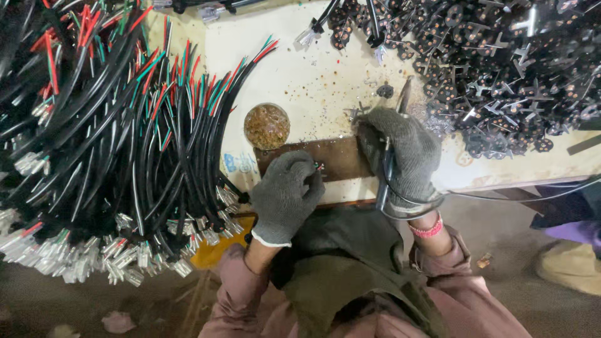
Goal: The person, wearing gloves, holds a wire with exposed red and green conductors in one hand and a soldering iron in the other, soldering the wire ends onto connector terminals at a workbench. They repeatedly take new wires from a large bundle on the left, solder the connections, and place finished assemblies aside while piles of connectors and wires surround the work area.
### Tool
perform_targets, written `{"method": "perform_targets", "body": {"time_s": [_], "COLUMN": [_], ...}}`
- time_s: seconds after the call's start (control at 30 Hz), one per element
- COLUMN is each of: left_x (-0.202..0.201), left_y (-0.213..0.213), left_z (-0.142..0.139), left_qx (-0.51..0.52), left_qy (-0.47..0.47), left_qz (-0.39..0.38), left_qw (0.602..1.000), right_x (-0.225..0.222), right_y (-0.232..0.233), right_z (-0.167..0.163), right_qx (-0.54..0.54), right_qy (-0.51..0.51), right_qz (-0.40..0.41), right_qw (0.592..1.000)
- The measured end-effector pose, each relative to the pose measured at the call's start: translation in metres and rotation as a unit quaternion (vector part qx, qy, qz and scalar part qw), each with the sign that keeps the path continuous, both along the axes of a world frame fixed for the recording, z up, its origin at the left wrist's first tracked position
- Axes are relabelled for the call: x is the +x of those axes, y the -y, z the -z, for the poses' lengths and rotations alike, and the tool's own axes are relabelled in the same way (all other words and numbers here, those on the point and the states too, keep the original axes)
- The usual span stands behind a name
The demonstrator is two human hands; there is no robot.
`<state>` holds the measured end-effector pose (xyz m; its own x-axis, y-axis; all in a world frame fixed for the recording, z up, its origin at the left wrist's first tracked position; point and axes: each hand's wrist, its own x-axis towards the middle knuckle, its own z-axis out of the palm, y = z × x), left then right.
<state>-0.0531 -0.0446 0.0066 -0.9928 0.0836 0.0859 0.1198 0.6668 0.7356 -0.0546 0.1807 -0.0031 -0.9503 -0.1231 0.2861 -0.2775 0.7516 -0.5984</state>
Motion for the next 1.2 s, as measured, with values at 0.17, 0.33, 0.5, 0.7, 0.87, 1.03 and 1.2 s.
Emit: {"method": "perform_targets", "body": {"time_s": [0.17,0.33,0.5,0.7,0.87,1.03,1.2], "left_x": [-0.001,-0.005,-0.006,-0.010,-0.010,-0.003,0.003], "left_y": [0.005,0.006,0.005,0.006,0.010,0.010,-0.013], "left_z": [0.001,0.005,0.005,0.002,-0.001,-0.001,0.000], "left_qx": [0.013,0.008,0.009,0.011,0.013,0.009,0.020], "left_qy": [0.009,-0.003,0.025,0.023,-0.002,-0.005,0.034], "left_qz": [0.001,0.016,0.010,0.027,0.017,0.029,0.081], "left_qw": [1.000,1.000,1.000,0.999,1.000,1.000,0.996], "right_x": [-0.007,0.007,-0.009,-0.018,-0.008,0.041,0.095], "right_y": [0.001,0.008,0.005,0.030,0.010,-0.024,-0.045], "right_z": [-0.040,-0.043,-0.048,-0.054,-0.050,-0.021,0.048], "right_qx": [0.141,0.117,0.043,0.238,0.104,-0.129,-0.042], "right_qy": [0.021,0.031,0.096,0.064,0.111,0.099,0.140], "right_qz": [-0.101,-0.045,-0.040,-0.133,-0.146,0.051,0.006], "right_qw": [0.985,0.992,0.994,0.960,0.978,0.985,0.989]}}
